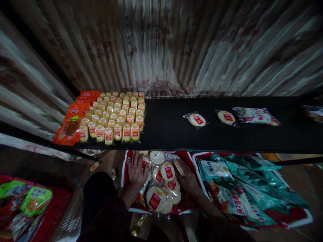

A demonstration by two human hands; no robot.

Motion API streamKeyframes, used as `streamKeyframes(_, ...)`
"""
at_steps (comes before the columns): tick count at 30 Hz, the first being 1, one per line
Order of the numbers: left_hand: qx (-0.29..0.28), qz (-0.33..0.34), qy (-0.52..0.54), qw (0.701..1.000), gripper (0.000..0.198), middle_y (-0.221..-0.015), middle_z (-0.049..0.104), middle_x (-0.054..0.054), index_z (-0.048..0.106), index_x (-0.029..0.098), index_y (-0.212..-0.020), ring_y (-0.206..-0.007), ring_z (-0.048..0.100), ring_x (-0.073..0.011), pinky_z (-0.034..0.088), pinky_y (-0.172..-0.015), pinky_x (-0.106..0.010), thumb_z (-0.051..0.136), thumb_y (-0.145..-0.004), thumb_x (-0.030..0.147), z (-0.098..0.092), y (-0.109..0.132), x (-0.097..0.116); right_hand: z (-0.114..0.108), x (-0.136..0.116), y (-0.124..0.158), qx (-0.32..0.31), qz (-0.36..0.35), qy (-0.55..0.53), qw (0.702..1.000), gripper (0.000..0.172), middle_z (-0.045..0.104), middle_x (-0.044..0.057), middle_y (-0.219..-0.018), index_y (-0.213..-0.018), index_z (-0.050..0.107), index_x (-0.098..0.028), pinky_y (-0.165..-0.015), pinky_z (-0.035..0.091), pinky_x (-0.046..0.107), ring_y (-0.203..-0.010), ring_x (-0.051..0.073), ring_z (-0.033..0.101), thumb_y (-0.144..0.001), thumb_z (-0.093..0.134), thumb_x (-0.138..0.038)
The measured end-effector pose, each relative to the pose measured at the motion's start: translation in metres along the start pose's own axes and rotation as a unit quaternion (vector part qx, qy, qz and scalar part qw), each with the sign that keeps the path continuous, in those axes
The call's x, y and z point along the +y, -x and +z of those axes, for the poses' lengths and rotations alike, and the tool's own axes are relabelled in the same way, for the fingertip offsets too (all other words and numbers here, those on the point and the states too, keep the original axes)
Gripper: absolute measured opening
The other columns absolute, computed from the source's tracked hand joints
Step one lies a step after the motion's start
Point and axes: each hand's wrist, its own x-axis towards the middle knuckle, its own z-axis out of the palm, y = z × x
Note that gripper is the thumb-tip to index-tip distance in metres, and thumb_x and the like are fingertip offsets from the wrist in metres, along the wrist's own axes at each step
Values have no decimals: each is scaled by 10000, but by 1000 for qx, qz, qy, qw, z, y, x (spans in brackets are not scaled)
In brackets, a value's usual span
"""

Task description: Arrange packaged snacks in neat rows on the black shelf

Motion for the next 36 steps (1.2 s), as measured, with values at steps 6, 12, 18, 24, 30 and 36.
streamKeyframes(6, -16, 20, 4, 1000, 455, -1418, 458, -140, 510, 158, -1296, -1337, 379, -294, 362, -1040, -464, 457, -874, 317, 10, 0, 31, -31, 12, 8, -11, 15, -8, 1000, 534, 517, 108, -1355, -1313, 518, -210, -1038, 445, 455, -1256, 284, 495, -808, 503, -383)
streamKeyframes(12, -9, 30, -3, 999, 461, -1427, 445, -143, 506, 150, -1297, -1367, 331, -294, 334, -1064, -468, 453, -873, 323, 17, 3, 53, -49, 30, 6, -14, 33, -27, 999, 545, 534, 99, -1337, -1298, 536, -226, -1010, 473, 448, -1232, 287, 518, -788, 530, -418)
streamKeyframes(18, -25, 30, -2, 999, 488, -1472, 383, -133, 476, 146, -1328, -1397, 270, -295, 306, -1088, -465, 459, -873, 320, 23, 9, 57, -54, 41, 5, -12, 25, -11, 1000, 549, 514, 99, -1357, -1302, 527, -229, -1052, 429, 451, -1264, 291, 481, -795, 529, -439)
streamKeyframes(24, -44, 19, 3, 999, 525, -1483, 363, -130, 436, 150, -1362, -1402, 258, -291, 290, -1102, -465, 459, -868, 326, 26, 8, 53, -48, 39, 5, -17, 30, -4, 999, 574, 442, 114, -1409, -1343, 475, -207, -1075, 391, 488, -1288, 305, 446, -805, 504, -404)
streamKeyframes(30, -43, 13, 5, 999, 527, -1492, 351, -119, 441, 161, -1361, -1404, 250, -292, 298, -1099, -470, 473, -856, 311, 30, 8, 50, -43, 39, 2, -16, 22, 11, 1000, 578, 497, 117, -1359, -1323, 497, -196, -1086, 376, 487, -1270, 308, 461, -788, 518, -414)
streamKeyframes(36, -37, 10, 19, 999, 511, -1485, 359, -135, 458, 144, -1346, -1389, 285, -289, 324, -1081, -466, 464, -859, 297, 29, 7, 48, -42, 34, -4, -25, 19, 25, 999, 568, 541, 125, -1327, -1258, 560, -161, -1078, 399, 451, -1252, 298, 487, -761, 523, -433)
